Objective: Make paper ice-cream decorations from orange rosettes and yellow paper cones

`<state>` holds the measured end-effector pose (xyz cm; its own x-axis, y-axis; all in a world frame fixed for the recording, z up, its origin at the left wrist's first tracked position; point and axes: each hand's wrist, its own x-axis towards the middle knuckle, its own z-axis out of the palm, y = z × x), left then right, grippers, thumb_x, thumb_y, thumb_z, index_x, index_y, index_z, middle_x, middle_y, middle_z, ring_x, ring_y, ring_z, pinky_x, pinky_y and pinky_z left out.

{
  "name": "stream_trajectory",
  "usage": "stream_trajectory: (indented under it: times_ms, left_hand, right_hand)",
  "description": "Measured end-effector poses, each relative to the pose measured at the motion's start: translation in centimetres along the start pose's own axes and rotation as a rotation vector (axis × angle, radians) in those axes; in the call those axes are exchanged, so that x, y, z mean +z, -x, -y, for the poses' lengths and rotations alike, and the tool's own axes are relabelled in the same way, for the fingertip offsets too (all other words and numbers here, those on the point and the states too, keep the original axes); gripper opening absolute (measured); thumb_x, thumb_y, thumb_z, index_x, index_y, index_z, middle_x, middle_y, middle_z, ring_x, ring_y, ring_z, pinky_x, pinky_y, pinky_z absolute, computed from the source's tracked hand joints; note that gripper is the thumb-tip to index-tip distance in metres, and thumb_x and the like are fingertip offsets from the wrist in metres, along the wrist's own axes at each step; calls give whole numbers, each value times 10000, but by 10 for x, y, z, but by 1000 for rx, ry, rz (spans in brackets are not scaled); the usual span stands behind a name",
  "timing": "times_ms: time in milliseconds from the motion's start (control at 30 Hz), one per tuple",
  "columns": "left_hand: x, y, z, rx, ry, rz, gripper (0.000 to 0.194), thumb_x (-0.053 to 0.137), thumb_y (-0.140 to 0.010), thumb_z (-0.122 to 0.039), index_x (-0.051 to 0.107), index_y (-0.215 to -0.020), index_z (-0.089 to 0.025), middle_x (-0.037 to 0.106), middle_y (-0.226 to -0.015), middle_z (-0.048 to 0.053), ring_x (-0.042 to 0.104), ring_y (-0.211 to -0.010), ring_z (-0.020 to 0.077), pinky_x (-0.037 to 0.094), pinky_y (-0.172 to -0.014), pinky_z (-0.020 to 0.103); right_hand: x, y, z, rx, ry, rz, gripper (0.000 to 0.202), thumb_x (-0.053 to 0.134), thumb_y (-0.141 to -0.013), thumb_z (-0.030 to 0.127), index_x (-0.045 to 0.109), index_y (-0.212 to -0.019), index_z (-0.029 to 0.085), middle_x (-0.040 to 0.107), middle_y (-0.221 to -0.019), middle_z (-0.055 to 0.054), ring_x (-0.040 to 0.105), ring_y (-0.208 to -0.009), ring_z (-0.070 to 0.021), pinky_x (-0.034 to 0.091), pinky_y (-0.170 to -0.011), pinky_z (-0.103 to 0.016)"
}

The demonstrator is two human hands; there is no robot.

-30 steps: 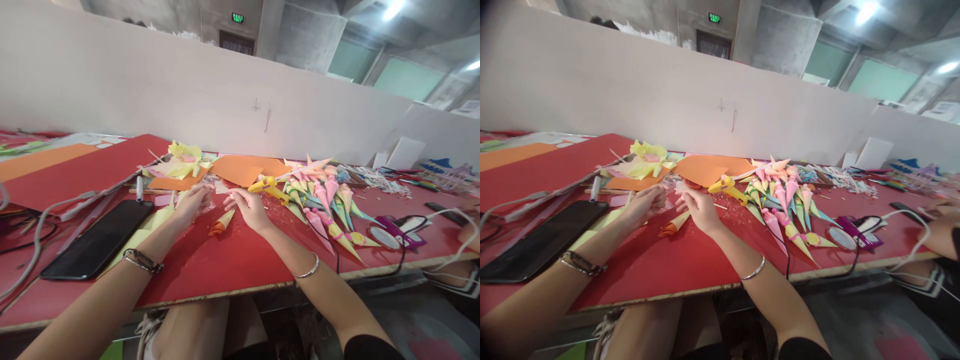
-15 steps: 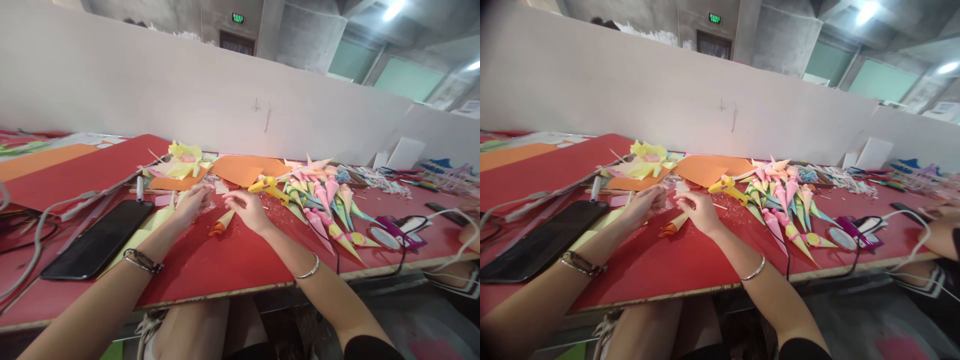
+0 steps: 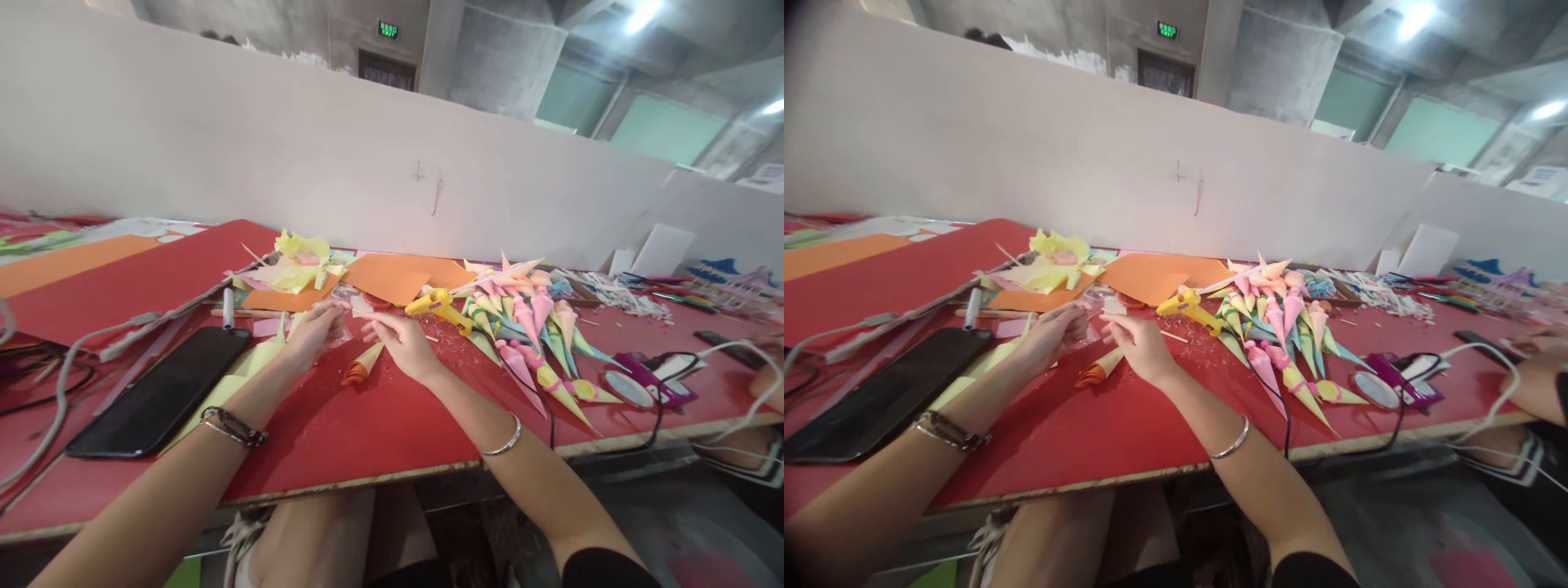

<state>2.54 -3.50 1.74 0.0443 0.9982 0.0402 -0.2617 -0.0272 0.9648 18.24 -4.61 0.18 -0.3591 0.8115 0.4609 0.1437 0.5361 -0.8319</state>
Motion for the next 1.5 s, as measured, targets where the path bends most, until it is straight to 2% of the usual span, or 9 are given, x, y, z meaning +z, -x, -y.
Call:
stream_trajectory:
  times_ms: [100, 267, 367, 567, 667, 800, 1033, 1200, 1500]
  left_hand:
    - [0, 0, 0, -14, -4, -3, 66, 538, -702, -197, 531, -685, -134, 243, -457, -98, 208, -364, 19, 159, -362, 136]
    - [-1, -1, 1, -4, -5, -8, 81, 549, -690, -211, 529, -675, -134, 245, -459, -99, 215, -370, 21, 176, -367, 135]
    - [-2, -1, 1, -5, -12, 5, 97, 561, -682, -227, 528, -675, -136, 244, -463, -99, 209, -370, 20, 163, -365, 135]
    - [-3, -3, 3, 14, -4, 8, 118, 567, -676, -233, 497, -634, -148, 231, -458, -99, 199, -368, 24, 160, -359, 143]
    - [-5, -4, 4, 15, -15, 4, 82, 543, -694, -212, 509, -662, -145, 233, -458, -98, 207, -371, 26, 173, -363, 138]
    - [-6, -4, 5, 7, -27, 20, 54, 517, -720, -193, 521, -701, -142, 229, -459, -96, 197, -372, 29, 156, -358, 136]
    - [-4, -3, 2, 4, -2, 24, 98, 473, -755, -157, 519, -672, -133, 226, -462, -90, 193, -373, 27, 161, -355, 128]
    - [-3, -2, 2, -5, 3, 21, 111, 485, -757, -172, 509, -653, -139, 227, -456, -90, 194, -369, 29, 168, -347, 128]
    - [-3, -3, 3, -6, 19, 15, 86, 534, -719, -189, 510, -650, -143, 241, -441, -94, 195, -359, 25, 156, -340, 134]
  right_hand:
    - [0, 1, 0, 22, 44, -3, 207, 498, -793, 281, 632, -916, 184, 651, -744, -31, 619, -674, -139, 494, -650, -275]
    - [0, 0, 0, -75, 69, 5, 259, 404, -833, 198, 618, -977, 224, 636, -963, -40, 611, -831, -129, 472, -767, -288]
    - [1, 1, -2, -4, -20, 34, 273, 394, -850, 262, 586, -1036, 210, 640, -812, -28, 618, -708, -119, 490, -684, -272]
    - [-2, -1, 2, -157, 172, 3, 299, 365, -791, 57, 630, -785, 196, 532, -826, -15, 537, -730, -90, 453, -723, -239]
    - [-2, -1, 4, -174, 270, 73, 340, 330, -774, 20, 627, -814, 181, 465, -820, -24, 500, -744, -97, 440, -738, -239]
    - [-1, 3, 3, -147, 483, 277, 377, 423, -685, -2, 581, -985, 164, 438, -911, -50, 460, -865, -136, 422, -807, -261]
    - [-3, 4, -4, -190, 767, 422, 249, 534, -735, 128, 592, -976, 151, 460, -941, -67, 414, -912, -178, 377, -862, -319]
    - [-6, 2, -3, -177, 688, 395, 171, 539, -777, 189, 603, -928, 143, 458, -869, -43, 449, -844, -144, 400, -782, -267]
    - [-4, 4, -4, -103, 627, 454, 175, 585, -759, 281, 632, -874, 157, 488, -861, -56, 472, -795, -160, 413, -726, -304]
